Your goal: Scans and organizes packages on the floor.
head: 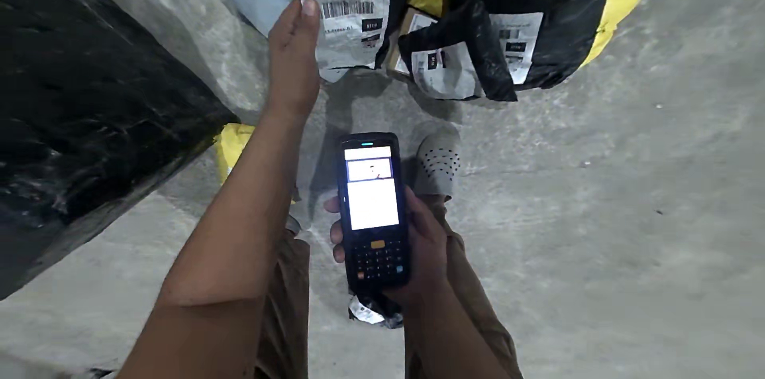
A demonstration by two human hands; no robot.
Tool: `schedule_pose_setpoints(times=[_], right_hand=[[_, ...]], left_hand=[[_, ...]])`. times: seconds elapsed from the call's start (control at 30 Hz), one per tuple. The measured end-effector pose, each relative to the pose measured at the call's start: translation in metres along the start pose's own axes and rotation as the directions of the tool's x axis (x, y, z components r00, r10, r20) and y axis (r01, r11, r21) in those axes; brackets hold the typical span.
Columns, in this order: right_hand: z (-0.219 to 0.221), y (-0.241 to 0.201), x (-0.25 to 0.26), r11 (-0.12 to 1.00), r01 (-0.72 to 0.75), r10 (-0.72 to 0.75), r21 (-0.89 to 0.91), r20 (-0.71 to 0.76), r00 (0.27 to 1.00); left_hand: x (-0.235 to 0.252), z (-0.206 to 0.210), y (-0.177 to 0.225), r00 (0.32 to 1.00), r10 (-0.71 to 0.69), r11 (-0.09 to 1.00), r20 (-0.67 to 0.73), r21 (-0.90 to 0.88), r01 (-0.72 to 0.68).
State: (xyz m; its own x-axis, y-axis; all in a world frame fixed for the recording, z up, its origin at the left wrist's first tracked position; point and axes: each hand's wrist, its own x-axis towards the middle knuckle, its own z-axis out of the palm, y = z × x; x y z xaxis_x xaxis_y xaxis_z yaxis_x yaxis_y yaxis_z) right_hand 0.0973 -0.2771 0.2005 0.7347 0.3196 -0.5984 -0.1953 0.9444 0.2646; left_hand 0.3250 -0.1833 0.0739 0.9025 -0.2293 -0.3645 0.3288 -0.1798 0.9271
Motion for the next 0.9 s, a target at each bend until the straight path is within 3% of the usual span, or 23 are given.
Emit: schedule_pose_setpoints(times=[0.2,0.27,0.3,0.33,0.4,0.43,0.47,0.5,0.6,0.67,0.73,0.8,0.9], right_hand=[[0.002,0.002,0.008,0.999,-0.032,0.032,0.002,-0.010,0.999],[0.005,0.002,0.010,0.999,-0.039,0.039,-0.003,-0.034,0.999],[0.007,0.001,0.012,0.999,-0.046,0.046,-0.002,-0.041,0.998],[0.008,0.000,0.015,0.999,-0.054,0.054,0.001,-0.050,0.997],[0.013,-0.002,0.020,0.997,-0.072,0.072,0.001,-0.083,0.994],[0.015,-0.002,0.023,0.997,-0.080,0.079,-0.010,-0.097,0.992],[0.017,-0.002,0.025,0.996,-0.087,0.084,-0.022,-0.108,0.991],[0.020,-0.001,0.028,0.995,-0.093,0.088,-0.036,-0.122,0.989],[0.028,0.001,0.036,0.993,-0.109,0.104,-0.038,-0.117,0.988],[0.032,0.003,0.040,0.994,-0.102,0.097,-0.032,-0.116,0.988],[0.035,0.005,0.043,0.995,-0.091,0.087,-0.030,-0.125,0.988],[0.036,0.005,0.046,0.996,-0.086,0.082,-0.031,-0.129,0.988],[0.037,0.004,0.048,0.993,-0.101,0.094,-0.053,-0.119,0.988]], left_hand=[[0.001,-0.013,-0.002,1.000,-0.014,0.993,-0.018,-0.117,0.012],[-0.002,-0.020,0.001,0.996,-0.085,0.996,-0.023,0.007,0.085],[-0.006,-0.026,0.003,0.987,-0.162,0.968,-0.006,0.194,0.160],[-0.010,-0.033,0.006,0.957,-0.288,0.857,0.033,0.455,0.242],[-0.016,-0.043,0.001,0.825,-0.563,0.434,0.046,0.866,0.248],[-0.019,-0.047,-0.010,0.768,-0.641,0.267,0.001,0.938,0.221],[-0.023,-0.054,-0.023,0.737,-0.675,0.168,-0.045,0.963,0.212],[-0.024,-0.063,-0.037,0.724,-0.686,0.149,-0.072,0.960,0.237],[-0.011,-0.079,-0.067,0.717,-0.691,0.395,-0.093,0.782,0.482],[0.002,-0.071,-0.074,0.716,-0.689,0.587,-0.116,0.491,0.644],[0.020,-0.063,-0.086,0.750,-0.643,0.704,-0.155,0.267,0.658],[0.036,-0.056,-0.099,0.798,-0.568,0.762,-0.203,0.237,0.602],[0.046,-0.048,-0.102,0.818,-0.510,0.729,-0.267,0.371,0.575]])
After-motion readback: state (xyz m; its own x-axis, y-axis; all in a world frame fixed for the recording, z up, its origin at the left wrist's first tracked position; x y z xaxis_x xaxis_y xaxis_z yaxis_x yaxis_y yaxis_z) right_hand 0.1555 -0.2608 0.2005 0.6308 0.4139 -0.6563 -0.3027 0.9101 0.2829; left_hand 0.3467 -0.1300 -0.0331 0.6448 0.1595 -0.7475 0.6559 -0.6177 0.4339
